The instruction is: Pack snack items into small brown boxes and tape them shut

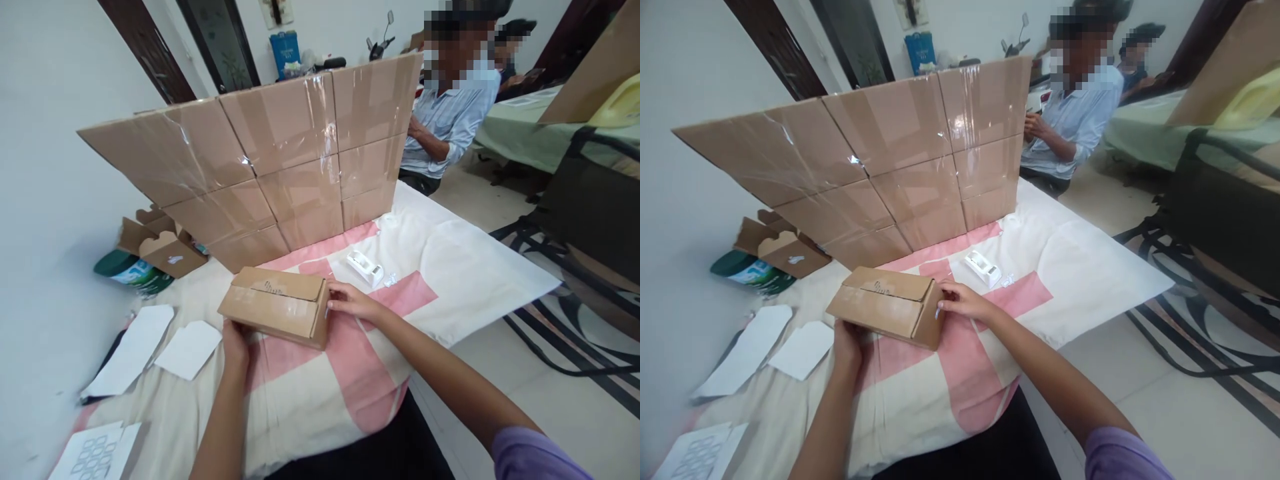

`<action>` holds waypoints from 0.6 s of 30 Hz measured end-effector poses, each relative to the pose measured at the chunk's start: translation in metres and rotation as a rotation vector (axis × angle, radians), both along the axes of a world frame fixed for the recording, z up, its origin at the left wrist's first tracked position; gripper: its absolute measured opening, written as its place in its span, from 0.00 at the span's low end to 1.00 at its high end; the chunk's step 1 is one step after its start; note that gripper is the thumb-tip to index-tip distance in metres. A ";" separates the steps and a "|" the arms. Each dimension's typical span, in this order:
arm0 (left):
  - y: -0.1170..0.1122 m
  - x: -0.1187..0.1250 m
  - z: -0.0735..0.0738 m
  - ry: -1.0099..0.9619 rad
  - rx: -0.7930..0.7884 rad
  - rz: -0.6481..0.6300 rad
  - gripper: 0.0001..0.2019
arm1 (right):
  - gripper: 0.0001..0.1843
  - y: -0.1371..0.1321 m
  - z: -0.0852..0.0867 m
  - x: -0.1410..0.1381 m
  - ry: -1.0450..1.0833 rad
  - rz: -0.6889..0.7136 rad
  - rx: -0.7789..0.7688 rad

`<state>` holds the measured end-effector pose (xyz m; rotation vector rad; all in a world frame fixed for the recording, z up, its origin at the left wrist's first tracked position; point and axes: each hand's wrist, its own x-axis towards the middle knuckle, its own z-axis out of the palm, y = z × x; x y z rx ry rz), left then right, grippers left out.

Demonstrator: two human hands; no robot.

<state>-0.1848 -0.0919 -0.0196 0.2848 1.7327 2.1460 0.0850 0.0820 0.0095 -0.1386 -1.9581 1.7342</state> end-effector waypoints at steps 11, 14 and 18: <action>0.000 0.010 0.009 0.055 -0.142 0.040 0.18 | 0.36 0.004 0.010 0.009 -0.136 0.289 -0.065; 0.001 0.009 0.008 0.036 -0.123 0.042 0.20 | 0.30 0.003 0.006 0.007 -0.152 0.235 -0.096; 0.002 0.005 0.001 0.057 -0.126 -0.007 0.27 | 0.29 0.002 0.004 0.012 -0.162 0.135 -0.085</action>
